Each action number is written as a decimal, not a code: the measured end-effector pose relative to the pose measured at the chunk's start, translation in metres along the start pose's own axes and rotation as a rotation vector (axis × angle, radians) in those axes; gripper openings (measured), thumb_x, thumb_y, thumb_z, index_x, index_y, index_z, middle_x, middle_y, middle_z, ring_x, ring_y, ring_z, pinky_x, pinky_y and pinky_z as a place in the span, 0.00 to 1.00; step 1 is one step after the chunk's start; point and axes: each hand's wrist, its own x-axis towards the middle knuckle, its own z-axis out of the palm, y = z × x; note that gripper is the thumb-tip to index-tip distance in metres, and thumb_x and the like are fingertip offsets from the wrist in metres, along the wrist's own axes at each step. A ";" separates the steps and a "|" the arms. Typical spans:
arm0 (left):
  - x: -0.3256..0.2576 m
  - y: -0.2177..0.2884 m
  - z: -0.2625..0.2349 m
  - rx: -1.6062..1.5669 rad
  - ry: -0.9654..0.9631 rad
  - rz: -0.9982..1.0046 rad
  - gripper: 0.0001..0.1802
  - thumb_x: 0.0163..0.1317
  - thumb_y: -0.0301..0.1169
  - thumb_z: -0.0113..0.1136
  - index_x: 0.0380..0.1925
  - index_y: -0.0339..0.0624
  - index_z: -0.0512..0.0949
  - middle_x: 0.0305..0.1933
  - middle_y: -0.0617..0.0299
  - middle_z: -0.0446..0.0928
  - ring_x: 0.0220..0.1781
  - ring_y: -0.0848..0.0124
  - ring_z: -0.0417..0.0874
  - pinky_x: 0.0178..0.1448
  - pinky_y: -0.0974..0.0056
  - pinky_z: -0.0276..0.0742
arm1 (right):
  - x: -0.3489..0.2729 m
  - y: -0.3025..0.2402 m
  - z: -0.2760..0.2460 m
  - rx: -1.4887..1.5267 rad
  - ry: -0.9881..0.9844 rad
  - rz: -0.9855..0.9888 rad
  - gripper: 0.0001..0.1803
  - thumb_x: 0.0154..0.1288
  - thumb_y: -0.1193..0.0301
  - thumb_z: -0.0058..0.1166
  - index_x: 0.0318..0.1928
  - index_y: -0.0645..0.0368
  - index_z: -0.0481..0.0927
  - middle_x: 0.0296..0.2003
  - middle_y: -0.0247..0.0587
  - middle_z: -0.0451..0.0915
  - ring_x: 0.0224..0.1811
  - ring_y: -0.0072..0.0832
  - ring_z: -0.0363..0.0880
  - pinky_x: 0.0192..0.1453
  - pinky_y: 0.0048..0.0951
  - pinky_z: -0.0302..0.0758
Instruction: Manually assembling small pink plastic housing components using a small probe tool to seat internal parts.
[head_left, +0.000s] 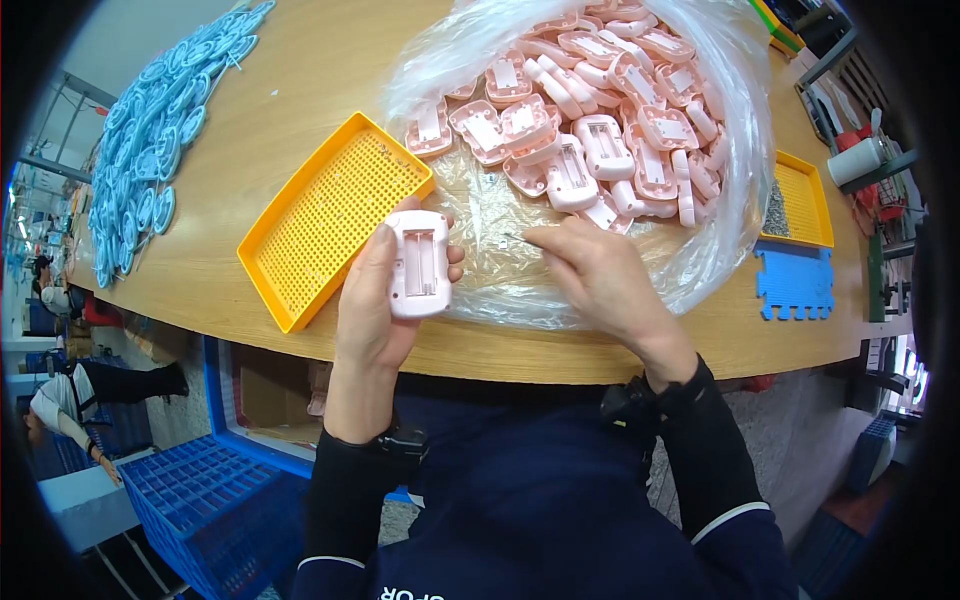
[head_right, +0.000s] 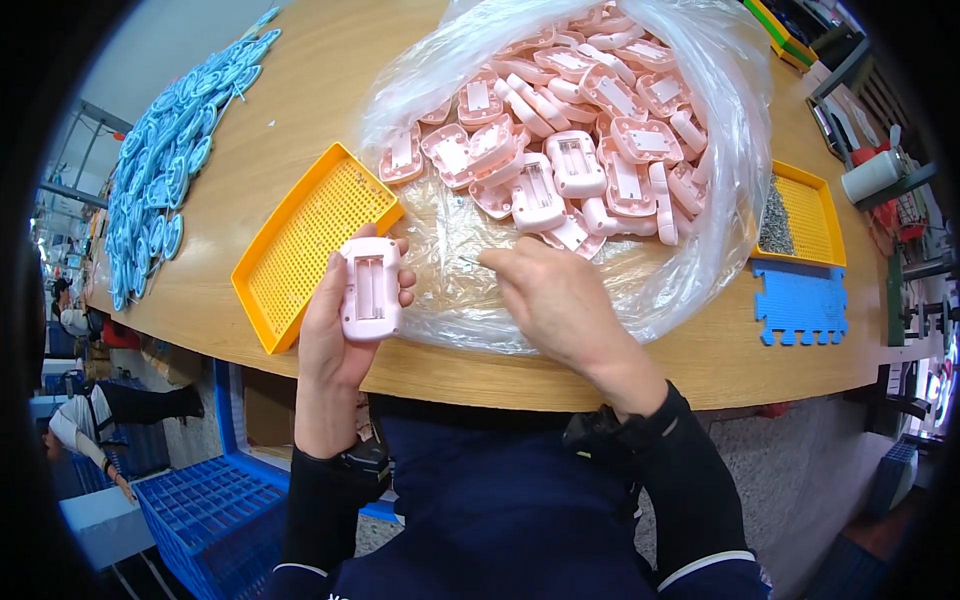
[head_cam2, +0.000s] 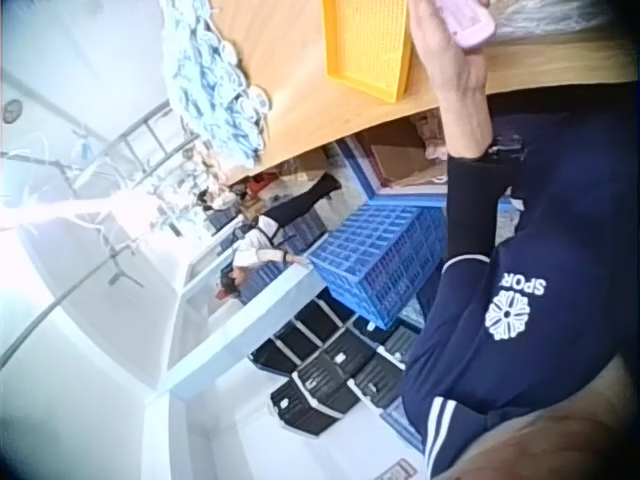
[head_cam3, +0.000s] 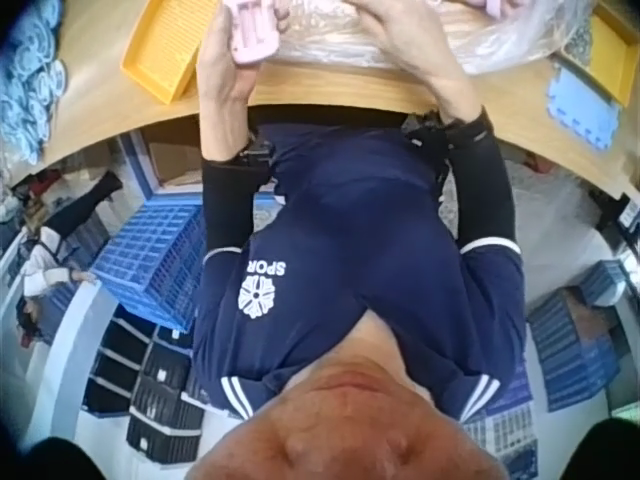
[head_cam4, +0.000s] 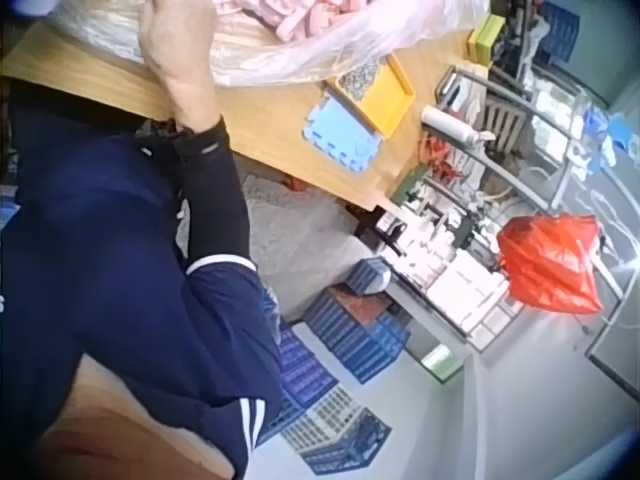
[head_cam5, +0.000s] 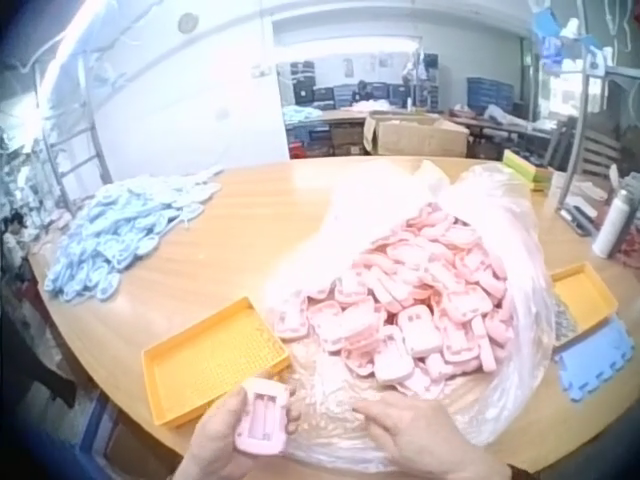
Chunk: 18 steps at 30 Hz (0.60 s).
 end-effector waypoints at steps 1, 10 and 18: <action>-0.002 -0.002 -0.001 -0.005 -0.003 0.000 0.28 0.76 0.44 0.37 0.67 0.37 0.58 0.57 0.43 0.72 0.47 0.59 0.80 0.48 0.59 0.82 | 0.004 0.000 0.006 -0.092 -0.034 -0.046 0.11 0.58 0.75 0.54 0.43 0.59 0.82 0.31 0.45 0.78 0.33 0.45 0.80 0.39 0.41 0.77; -0.021 -0.008 -0.022 -0.286 0.018 -0.032 0.26 0.75 0.40 0.34 0.65 0.36 0.60 0.61 0.41 0.69 0.57 0.51 0.76 0.62 0.52 0.75 | 0.027 0.010 0.039 -0.171 -0.115 -0.074 0.06 0.59 0.71 0.56 0.37 0.58 0.80 0.36 0.41 0.77 0.36 0.42 0.80 0.40 0.41 0.77; -0.026 -0.014 -0.018 -0.304 0.004 -0.066 0.22 0.75 0.35 0.37 0.66 0.40 0.59 0.56 0.45 0.72 0.56 0.52 0.78 0.58 0.52 0.79 | 0.029 0.002 0.030 0.172 -0.114 0.127 0.06 0.62 0.74 0.55 0.39 0.61 0.80 0.30 0.35 0.78 0.30 0.26 0.77 0.35 0.28 0.75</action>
